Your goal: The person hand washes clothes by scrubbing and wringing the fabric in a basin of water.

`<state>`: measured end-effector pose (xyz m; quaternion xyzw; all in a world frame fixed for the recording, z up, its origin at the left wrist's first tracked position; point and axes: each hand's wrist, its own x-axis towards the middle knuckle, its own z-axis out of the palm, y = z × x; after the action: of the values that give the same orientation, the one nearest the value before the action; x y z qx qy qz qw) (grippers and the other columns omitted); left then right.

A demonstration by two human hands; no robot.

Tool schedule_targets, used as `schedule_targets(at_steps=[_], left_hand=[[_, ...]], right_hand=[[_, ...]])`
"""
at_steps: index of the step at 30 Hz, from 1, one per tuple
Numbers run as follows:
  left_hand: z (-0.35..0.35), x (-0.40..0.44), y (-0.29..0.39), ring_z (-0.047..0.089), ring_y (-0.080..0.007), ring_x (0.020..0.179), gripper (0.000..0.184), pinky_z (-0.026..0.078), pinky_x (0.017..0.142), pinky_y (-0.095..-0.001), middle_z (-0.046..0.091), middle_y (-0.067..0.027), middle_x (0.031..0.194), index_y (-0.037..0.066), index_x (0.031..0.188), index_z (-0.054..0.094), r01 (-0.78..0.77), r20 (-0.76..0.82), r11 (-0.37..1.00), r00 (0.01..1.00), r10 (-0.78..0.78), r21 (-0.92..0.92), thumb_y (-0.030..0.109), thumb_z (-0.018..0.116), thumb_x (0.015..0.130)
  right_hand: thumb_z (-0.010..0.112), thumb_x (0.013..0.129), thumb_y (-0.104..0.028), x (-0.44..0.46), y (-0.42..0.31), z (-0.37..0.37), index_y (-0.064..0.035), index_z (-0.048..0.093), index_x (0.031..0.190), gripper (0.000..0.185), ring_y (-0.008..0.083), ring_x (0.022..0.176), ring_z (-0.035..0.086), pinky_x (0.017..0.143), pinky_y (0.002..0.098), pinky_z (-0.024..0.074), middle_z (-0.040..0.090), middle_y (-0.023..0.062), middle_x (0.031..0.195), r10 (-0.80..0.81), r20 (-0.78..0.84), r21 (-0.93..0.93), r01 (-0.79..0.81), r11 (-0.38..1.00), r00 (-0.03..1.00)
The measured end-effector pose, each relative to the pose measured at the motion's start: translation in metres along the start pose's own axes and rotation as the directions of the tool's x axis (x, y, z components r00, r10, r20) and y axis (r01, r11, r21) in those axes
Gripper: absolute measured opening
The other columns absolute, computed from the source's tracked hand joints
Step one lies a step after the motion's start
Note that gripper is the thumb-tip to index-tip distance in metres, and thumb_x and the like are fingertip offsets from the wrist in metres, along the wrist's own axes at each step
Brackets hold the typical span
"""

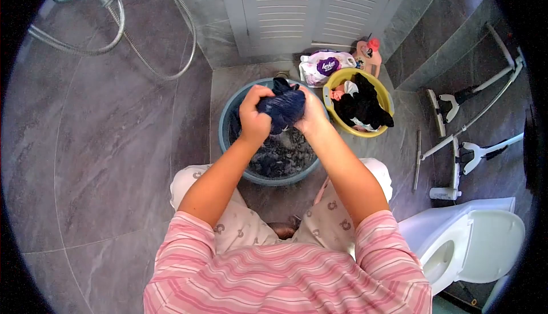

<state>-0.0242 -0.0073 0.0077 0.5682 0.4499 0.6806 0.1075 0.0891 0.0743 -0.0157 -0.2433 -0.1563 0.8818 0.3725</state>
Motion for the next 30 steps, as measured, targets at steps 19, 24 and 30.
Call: schedule_targets(at_steps=[19, 24, 30], left_hand=[[-0.011, -0.021, -0.042, 0.059, -0.0228, 0.082, 0.025, 0.048, 0.071, -0.0384, 0.060, -0.0107, 0.090, 0.008, 0.089, 0.056, 0.772, 0.554, -0.186, 0.245, -0.796, -0.608, 0.023, 0.036, 0.086], [-0.013, -0.016, -0.019, 0.059, -0.0236, 0.086, 0.026, 0.048, 0.073, -0.0384, 0.060, -0.0119, 0.094, 0.008, 0.092, 0.056, 0.831, 0.500, -0.169, 0.145, -0.854, -0.530, 0.022, 0.036, 0.084], [-0.010, -0.017, -0.032, 0.058, -0.0223, 0.094, 0.040, 0.047, 0.081, -0.0393, 0.058, -0.0092, 0.107, 0.010, 0.120, 0.047, 0.812, 0.448, -0.067, 0.249, -0.859, -0.580, 0.015, 0.037, 0.082]], right_hand=[[0.058, 0.064, -0.007, -0.037, 0.029, 0.039, -0.0106, 0.057, 0.067, 0.005, 0.0245, 0.067, 0.053, 0.052, 0.0359, 0.0472, 0.052, 0.0031, 0.070, -0.298, 0.835, -0.536, 0.560, -0.632, 0.463], [0.056, 0.061, -0.002, -0.041, 0.033, 0.041, -0.0091, 0.055, 0.066, 0.008, 0.0247, 0.064, 0.052, 0.053, 0.0340, 0.0457, 0.050, 0.0046, 0.069, -0.259, 0.838, -0.523, 0.566, -0.637, 0.481], [0.054, 0.065, -0.004, -0.034, 0.019, 0.039, -0.0068, 0.058, 0.067, 0.006, 0.0280, 0.068, 0.054, 0.058, 0.0363, 0.0471, 0.052, 0.0073, 0.070, -0.426, 0.770, -0.638, 0.600, -0.483, 0.475]])
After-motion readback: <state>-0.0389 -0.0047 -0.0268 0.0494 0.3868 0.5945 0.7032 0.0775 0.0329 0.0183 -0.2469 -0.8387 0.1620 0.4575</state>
